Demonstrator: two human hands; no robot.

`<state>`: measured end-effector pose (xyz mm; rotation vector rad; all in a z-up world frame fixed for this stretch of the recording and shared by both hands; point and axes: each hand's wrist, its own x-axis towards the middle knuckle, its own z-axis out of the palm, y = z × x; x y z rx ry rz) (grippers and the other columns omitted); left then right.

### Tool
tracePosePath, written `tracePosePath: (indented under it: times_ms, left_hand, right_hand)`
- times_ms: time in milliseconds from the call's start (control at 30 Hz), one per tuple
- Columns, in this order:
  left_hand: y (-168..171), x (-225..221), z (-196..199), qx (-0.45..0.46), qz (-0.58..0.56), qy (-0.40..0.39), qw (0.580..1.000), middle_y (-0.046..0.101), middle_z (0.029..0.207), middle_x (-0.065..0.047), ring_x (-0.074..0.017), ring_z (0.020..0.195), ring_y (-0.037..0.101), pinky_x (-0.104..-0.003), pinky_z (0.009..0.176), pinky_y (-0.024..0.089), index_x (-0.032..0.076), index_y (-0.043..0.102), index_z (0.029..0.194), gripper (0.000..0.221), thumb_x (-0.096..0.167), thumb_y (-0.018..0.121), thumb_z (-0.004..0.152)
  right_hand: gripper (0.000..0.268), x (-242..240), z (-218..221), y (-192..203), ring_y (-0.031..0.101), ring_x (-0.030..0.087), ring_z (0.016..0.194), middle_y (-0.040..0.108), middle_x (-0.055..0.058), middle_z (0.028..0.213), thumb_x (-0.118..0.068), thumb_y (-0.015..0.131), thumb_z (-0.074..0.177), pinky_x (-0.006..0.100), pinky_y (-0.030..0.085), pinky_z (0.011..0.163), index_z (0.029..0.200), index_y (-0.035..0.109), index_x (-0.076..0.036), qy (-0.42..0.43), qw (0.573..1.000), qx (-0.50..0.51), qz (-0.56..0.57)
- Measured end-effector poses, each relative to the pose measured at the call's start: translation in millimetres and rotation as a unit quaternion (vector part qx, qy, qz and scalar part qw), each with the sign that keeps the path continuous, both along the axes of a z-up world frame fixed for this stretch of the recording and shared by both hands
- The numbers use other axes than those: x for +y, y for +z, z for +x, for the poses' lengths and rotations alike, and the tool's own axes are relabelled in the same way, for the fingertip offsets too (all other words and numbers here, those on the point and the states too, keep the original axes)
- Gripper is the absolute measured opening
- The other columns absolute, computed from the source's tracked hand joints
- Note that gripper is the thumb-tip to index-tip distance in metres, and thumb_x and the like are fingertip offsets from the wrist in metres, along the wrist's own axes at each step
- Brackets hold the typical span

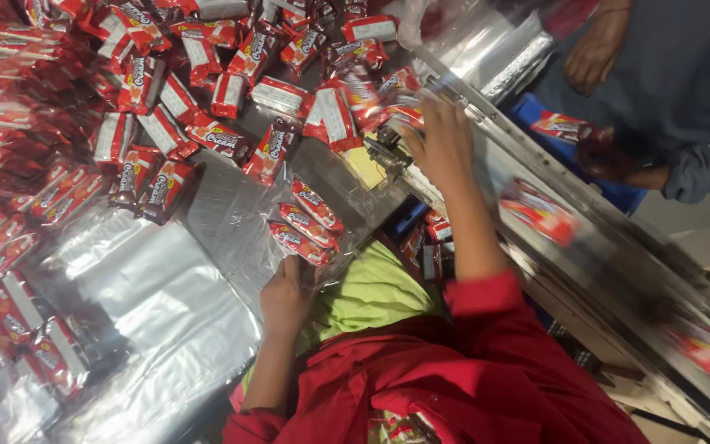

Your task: The person repeatedly picks up small red snack packets from a pile on a metal table and places them into clear plastic bags. The bags are then moved aside, and the process continues with new bags.

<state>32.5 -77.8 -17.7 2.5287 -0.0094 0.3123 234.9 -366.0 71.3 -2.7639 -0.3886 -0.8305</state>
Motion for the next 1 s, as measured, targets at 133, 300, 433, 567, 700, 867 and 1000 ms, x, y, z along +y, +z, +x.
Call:
tracePosePath:
  times_ms: [133,300,433,567,700,867,1000]
  left_hand:
    - [5.1,0.7,5.4,-0.027,0.002,-0.005,1.0,0.069,0.089,-0.013,-0.0384,0.07,0.069,-0.048,0.058,0.054,0.009,0.055,0.1,0.037,0.038,0.076,0.088]
    - [0.1,1.5,0.4,-0.025,0.001,-0.01,1.0,0.069,0.09,-0.013,-0.0373,0.07,0.069,-0.047,0.06,0.054,0.009,0.056,0.101,0.036,0.037,0.075,0.09]
    - [-12.9,11.2,8.9,-0.064,-0.107,-0.053,0.991,0.069,0.083,-0.008,-0.0285,0.069,0.07,-0.04,0.062,0.054,0.011,0.061,0.097,0.03,0.035,0.075,0.088]
    - [-30.5,27.6,19.9,0.038,-0.412,-0.047,0.909,0.058,0.08,-0.007,-0.0164,0.071,0.054,-0.031,0.067,0.044,0.007,0.06,0.097,0.015,0.021,0.063,0.099]
    - [-26.3,19.6,19.1,-0.08,-0.561,0.026,0.824,0.056,0.09,-0.006,-0.0121,0.083,0.054,-0.028,0.075,0.044,0.006,0.059,0.097,0.008,0.014,0.062,0.099]
    - [-5.3,-14.5,-24.6,-0.315,-0.22,-0.028,0.923,0.066,0.095,-0.009,-0.0254,0.088,0.063,-0.038,0.078,0.05,0.007,0.065,0.095,0.011,0.005,0.074,0.09]
    - [-13.4,-14.9,-31.1,-0.229,-0.252,0.012,0.94,0.069,0.099,-0.008,-0.0265,0.087,0.066,-0.038,0.074,0.054,0.007,0.071,0.103,0.013,0.003,0.072,0.09]
  right_hand:
    - [0.059,-5.4,34.4,18.4,0.049,0.043,0.124,0.058,0.02,0.133,-0.024,0.07,0.097,0.054,0.043,0.102,0.152,0.052,-0.018,0.079,0.995,0.055,-0.002]
    - [0.067,-37.9,4.8,20.1,0.053,0.043,0.116,0.056,0.023,0.127,-0.022,0.077,0.091,0.053,0.047,0.099,0.153,0.051,-0.022,0.023,0.993,0.117,0.013]
    - [0.085,-46.5,-18.7,-3.3,0.053,0.032,0.14,0.053,0.02,0.154,-0.02,0.077,0.086,0.047,0.045,0.11,0.161,0.039,-0.008,0.252,0.911,0.246,0.213]
    - [0.069,-8.5,-118.3,-81.9,0.059,0.027,0.129,0.057,0.018,0.147,-0.01,0.079,0.081,0.044,0.051,0.108,0.144,0.054,0.003,0.288,0.433,0.648,0.556]
    - [0.045,58.4,-191.3,-163.0,0.074,0.022,0.103,0.076,0.008,0.112,-0.02,0.068,0.082,0.045,0.06,0.086,0.124,0.066,-0.008,0.073,0.371,0.62,0.687]
    - [0.043,127.0,-172.7,-185.3,0.067,0.028,0.105,0.07,0.015,0.117,-0.026,0.069,0.097,0.042,0.055,0.086,0.129,0.064,0.003,0.098,0.736,0.455,0.491]
    - [0.039,132.2,-172.3,-151.9,0.067,0.028,0.109,0.071,0.014,0.119,-0.027,0.069,0.098,0.042,0.054,0.09,0.127,0.066,0.0,0.191,0.872,0.298,0.338]
